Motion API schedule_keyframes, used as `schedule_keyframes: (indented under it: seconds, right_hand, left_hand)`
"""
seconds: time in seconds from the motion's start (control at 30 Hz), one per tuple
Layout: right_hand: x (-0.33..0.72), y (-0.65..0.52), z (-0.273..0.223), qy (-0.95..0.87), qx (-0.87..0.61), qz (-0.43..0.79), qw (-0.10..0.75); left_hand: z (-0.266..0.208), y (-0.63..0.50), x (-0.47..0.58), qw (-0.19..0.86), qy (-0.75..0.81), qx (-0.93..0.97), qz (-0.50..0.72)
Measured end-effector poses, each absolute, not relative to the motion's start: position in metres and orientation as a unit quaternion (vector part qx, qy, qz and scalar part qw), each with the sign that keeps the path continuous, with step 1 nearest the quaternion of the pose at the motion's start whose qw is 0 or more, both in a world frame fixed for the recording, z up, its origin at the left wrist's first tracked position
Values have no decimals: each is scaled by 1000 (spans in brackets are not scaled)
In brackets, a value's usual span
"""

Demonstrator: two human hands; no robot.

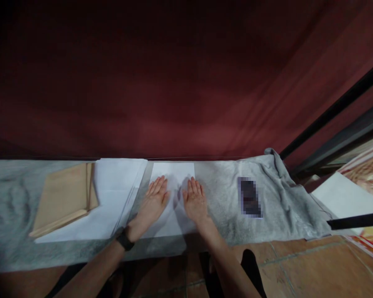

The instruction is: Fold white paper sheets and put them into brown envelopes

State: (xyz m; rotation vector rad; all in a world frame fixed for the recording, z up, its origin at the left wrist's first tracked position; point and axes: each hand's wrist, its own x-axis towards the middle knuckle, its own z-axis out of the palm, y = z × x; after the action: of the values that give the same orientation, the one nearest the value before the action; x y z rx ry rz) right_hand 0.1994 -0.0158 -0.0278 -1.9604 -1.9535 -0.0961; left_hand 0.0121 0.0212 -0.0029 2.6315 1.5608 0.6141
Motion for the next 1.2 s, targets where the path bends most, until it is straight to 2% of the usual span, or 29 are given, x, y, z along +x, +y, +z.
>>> schedule_keyframes:
  seconds: [0.17, 0.57, 1.2]
  right_hand:
    - [177, 19, -22, -717, -668, 18, 195]
    - [152, 70, -19, -702, -688, 44, 178]
    - [175, 78, -33, -559, -805, -23, 197]
  left_hand:
    - [-11, 52, 36, 22, 485, 852, 197]
    - [-14, 90, 43, 25, 535, 838, 105]
    - [-18, 98, 29, -19, 620, 772, 136]
